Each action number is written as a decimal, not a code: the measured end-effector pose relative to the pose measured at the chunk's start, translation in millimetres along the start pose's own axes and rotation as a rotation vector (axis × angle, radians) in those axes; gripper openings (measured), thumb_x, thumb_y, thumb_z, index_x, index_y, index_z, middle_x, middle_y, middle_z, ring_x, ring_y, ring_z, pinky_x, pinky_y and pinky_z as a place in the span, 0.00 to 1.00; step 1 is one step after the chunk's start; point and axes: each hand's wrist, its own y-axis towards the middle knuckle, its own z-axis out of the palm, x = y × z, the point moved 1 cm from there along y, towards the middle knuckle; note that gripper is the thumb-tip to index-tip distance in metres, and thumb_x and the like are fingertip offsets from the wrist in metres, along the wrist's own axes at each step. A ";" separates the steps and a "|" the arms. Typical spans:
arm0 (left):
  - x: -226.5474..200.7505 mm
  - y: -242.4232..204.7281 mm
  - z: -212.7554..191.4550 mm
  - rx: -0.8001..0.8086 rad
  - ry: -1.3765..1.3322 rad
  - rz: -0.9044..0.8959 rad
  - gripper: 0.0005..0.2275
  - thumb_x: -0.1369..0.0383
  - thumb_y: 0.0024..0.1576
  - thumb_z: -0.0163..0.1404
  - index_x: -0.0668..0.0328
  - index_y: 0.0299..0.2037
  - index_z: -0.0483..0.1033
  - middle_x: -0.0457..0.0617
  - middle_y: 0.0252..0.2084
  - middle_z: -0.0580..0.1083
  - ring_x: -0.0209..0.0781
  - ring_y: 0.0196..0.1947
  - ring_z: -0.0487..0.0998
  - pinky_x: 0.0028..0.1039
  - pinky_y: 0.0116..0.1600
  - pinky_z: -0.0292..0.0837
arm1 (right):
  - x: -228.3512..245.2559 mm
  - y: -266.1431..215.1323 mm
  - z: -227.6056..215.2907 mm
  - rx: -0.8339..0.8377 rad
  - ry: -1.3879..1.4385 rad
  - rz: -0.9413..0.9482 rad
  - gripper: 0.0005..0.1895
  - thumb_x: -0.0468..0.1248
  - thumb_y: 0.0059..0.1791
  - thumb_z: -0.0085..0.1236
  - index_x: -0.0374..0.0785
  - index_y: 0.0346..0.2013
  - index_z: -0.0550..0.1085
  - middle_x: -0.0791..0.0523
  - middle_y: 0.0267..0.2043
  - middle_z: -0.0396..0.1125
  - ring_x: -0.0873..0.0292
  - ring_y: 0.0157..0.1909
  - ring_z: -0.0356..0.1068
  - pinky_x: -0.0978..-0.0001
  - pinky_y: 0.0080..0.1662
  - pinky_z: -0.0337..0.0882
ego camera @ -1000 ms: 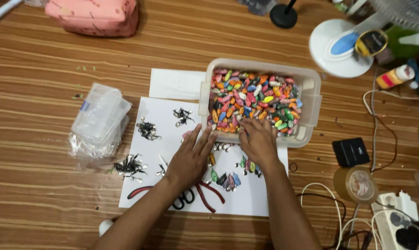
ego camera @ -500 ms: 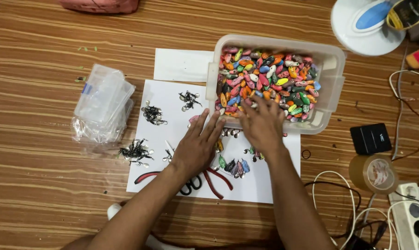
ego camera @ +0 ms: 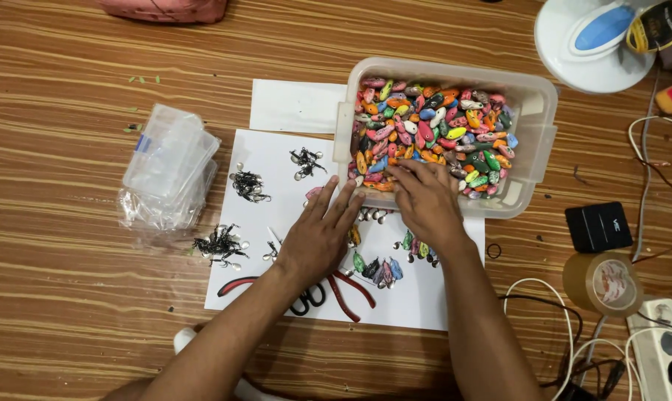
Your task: Assemble fishing lures by attaching hooks to lure bodies using pliers and scissors.
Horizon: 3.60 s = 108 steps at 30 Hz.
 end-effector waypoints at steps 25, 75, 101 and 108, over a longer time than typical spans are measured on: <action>4.3 11.6 -21.0 0.235 -0.053 -0.045 0.40 0.64 0.54 0.52 0.48 0.78 0.45 0.50 0.81 0.43 0.56 0.79 0.40 0.45 0.76 0.42 | -75.8 -20.5 -60.6 -0.084 0.138 0.317 0.18 0.37 0.49 0.60 0.57 0.53 0.80 0.60 0.53 0.74 0.48 0.58 0.71 0.53 0.59 0.69; 2.1 8.0 -8.8 0.106 -0.048 -0.010 0.37 0.67 0.53 0.46 0.53 0.77 0.51 0.55 0.79 0.49 0.61 0.77 0.47 0.46 0.72 0.54 | -2.5 -6.1 -42.4 -0.601 0.729 0.251 0.17 0.29 0.53 0.62 0.32 0.55 0.68 0.44 0.46 0.75 0.62 0.38 0.74 0.75 0.35 0.77; 12.3 16.7 -10.0 0.236 -0.057 -0.012 0.40 0.64 0.52 0.51 0.53 0.77 0.46 0.55 0.80 0.44 0.60 0.78 0.41 0.46 0.74 0.49 | -63.8 -111.7 11.1 -0.624 0.513 0.820 0.10 0.36 0.44 0.71 0.45 0.40 0.81 0.56 0.31 0.75 0.68 0.26 0.69 0.76 0.30 0.69; 10.0 19.8 -20.2 0.297 -0.064 -0.024 0.40 0.64 0.54 0.50 0.52 0.78 0.44 0.54 0.80 0.43 0.59 0.79 0.39 0.46 0.74 0.47 | -80.5 -112.2 30.4 -0.594 0.452 0.841 0.11 0.36 0.43 0.71 0.44 0.40 0.82 0.56 0.36 0.77 0.67 0.30 0.71 0.76 0.36 0.71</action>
